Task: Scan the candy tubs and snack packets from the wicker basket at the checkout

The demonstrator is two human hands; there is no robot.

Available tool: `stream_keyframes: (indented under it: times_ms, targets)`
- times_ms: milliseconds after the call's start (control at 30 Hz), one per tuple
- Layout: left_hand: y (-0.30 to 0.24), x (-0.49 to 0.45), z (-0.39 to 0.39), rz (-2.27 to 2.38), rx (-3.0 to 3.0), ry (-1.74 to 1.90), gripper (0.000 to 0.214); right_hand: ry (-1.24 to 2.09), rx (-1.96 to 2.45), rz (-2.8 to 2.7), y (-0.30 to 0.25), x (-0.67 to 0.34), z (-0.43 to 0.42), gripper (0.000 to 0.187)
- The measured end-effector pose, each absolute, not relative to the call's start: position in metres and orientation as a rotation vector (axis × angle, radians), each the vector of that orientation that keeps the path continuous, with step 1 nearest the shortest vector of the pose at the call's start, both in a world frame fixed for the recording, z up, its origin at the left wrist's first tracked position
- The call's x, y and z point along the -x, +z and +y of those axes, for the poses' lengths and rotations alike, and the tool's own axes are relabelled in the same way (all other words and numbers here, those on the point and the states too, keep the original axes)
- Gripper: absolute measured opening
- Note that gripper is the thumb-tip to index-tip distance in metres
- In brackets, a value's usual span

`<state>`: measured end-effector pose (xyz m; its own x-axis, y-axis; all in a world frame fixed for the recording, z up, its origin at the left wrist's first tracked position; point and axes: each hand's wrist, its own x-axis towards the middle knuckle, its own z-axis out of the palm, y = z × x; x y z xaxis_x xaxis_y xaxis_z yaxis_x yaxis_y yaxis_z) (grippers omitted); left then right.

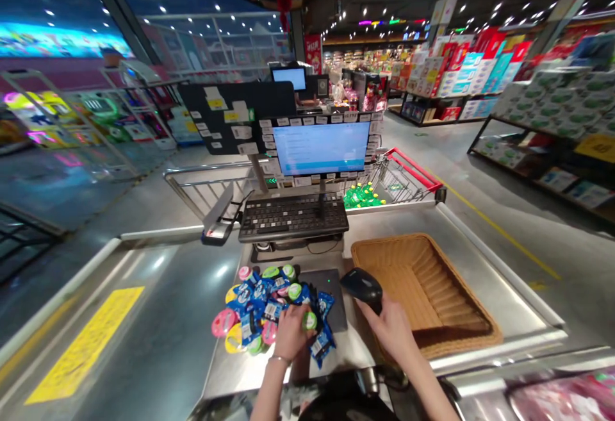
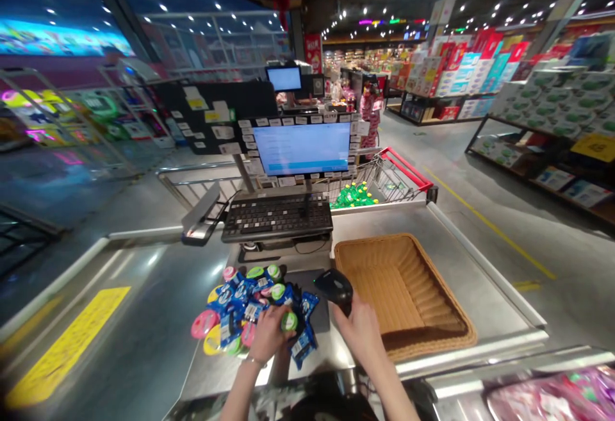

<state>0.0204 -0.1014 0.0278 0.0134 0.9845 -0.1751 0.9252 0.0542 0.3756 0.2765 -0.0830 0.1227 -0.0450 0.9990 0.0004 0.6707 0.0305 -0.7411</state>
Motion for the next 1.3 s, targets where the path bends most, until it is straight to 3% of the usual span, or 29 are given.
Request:
stream_keyframes:
  times_ms: [433,833,1100,1300]
  targets:
    - [-0.015,-0.04,-0.089,2.016,-2.008,0.321,0.044,0.818,1.663,-1.763,0.124,-0.262,-0.086,0.039]
    - [-0.016,-0.036,-0.107,1.975,-2.11,0.321,0.055,0.868,1.782,-1.758,0.113,-0.251,-0.082,0.046]
    - [-0.033,-0.031,-0.107,1.882,-2.096,0.554,0.044,0.959,1.822,-1.828,0.079,-0.213,-0.072,0.045]
    - [-0.043,-0.023,-0.107,1.87,-1.919,0.803,0.034,0.932,1.946,-1.837,0.023,-0.193,-0.061,0.048]
